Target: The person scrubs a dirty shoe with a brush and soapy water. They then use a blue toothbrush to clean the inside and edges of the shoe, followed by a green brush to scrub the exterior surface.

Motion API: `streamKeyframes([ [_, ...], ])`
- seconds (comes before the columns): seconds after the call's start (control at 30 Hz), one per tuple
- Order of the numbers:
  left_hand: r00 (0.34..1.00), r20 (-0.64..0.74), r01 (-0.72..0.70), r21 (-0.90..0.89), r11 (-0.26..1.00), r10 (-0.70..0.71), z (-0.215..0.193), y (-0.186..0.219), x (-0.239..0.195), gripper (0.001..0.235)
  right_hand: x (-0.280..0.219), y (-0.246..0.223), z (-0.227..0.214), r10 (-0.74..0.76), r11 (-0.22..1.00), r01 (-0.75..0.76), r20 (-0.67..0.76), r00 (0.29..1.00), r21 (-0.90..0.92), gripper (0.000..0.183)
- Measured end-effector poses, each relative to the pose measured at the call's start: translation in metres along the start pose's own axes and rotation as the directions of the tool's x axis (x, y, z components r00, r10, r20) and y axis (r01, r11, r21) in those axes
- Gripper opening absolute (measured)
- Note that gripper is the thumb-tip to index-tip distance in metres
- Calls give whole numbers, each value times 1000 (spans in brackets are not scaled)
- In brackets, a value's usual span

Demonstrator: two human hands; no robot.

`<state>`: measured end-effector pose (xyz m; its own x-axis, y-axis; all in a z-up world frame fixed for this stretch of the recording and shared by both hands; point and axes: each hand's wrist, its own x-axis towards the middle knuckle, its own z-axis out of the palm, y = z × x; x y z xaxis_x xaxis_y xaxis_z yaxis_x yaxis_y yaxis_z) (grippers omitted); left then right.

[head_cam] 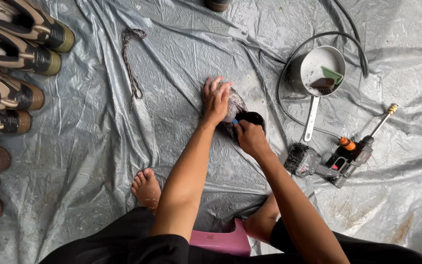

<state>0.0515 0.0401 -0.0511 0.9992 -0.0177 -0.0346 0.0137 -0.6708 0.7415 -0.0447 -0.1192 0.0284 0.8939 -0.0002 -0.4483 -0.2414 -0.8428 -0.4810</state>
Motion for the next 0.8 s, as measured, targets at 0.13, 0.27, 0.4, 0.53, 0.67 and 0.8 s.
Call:
streamKeyframes([
  [0.13,997,40,71,-92,993,-68,-4,10,-13,33,-58,-59,-60,20,999,-20,8,1000,25,37],
  [0.27,996,54,82,-113,990,-76,-10,19,-1,33,-87,-79,-82,-41,993,38,-31,999,-109,37],
  [0.4,996,50,83,-79,993,-79,-9,16,-2,32,-112,-42,-74,27,984,-34,-38,999,-175,31],
  [0.53,992,78,110,-87,990,-104,-6,10,-3,31,-70,-56,-63,11,982,-20,-53,999,-185,30],
  [0.67,990,91,114,-73,991,-108,0,13,-7,32,-92,-48,-86,42,955,-33,26,999,-295,31],
  [0.8,988,97,125,-59,990,-118,-5,21,-3,34,-105,-45,-98,116,953,-83,98,988,-293,28],
])
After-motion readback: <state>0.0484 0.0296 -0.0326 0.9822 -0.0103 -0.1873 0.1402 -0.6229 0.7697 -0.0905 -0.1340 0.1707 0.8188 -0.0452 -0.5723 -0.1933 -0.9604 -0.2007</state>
